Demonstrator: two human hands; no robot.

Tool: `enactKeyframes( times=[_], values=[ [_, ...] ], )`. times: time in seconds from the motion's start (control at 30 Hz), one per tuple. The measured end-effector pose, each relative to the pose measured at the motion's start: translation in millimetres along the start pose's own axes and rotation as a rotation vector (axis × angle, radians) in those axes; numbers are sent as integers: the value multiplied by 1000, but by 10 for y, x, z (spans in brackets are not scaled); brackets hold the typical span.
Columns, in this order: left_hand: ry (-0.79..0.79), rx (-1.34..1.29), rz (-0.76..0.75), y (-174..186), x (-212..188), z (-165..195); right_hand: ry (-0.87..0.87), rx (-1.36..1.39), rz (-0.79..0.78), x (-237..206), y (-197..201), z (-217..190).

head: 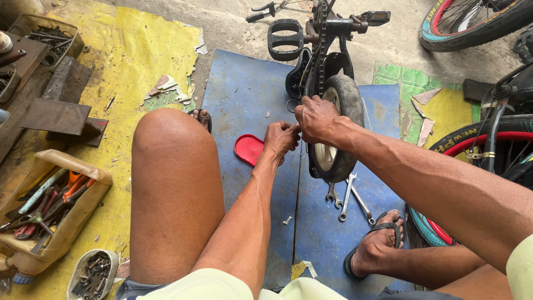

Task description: The person is repairing a bicycle by adjusting the chain and wheel using wrenches. They tighten bolts on the rear wheel hub and rotate the wheel to check alignment.

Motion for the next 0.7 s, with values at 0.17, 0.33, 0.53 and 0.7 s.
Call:
enactKeyframes(
  times=[0.17,0.33,0.53,0.7],
  values=[
    [-156,-48,-68,-40,-154,37,-19,-9,-20,-157,6,-43],
    [77,-227,-2,-144,-272,80,2,-47,5,-219,18,23],
    [-16,-49,-64,-48,-216,185,0,-3,7,-196,98,-63],
    [-130,-63,-52,-34,-372,228,-21,2,-25,-318,143,-141]
  ],
)
Point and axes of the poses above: each hand's wrist, its own x-axis towards the middle knuckle, its own y-axis out of the back of the hand, z = x × y, the point moved 1 cm from there along x, towards the middle knuckle
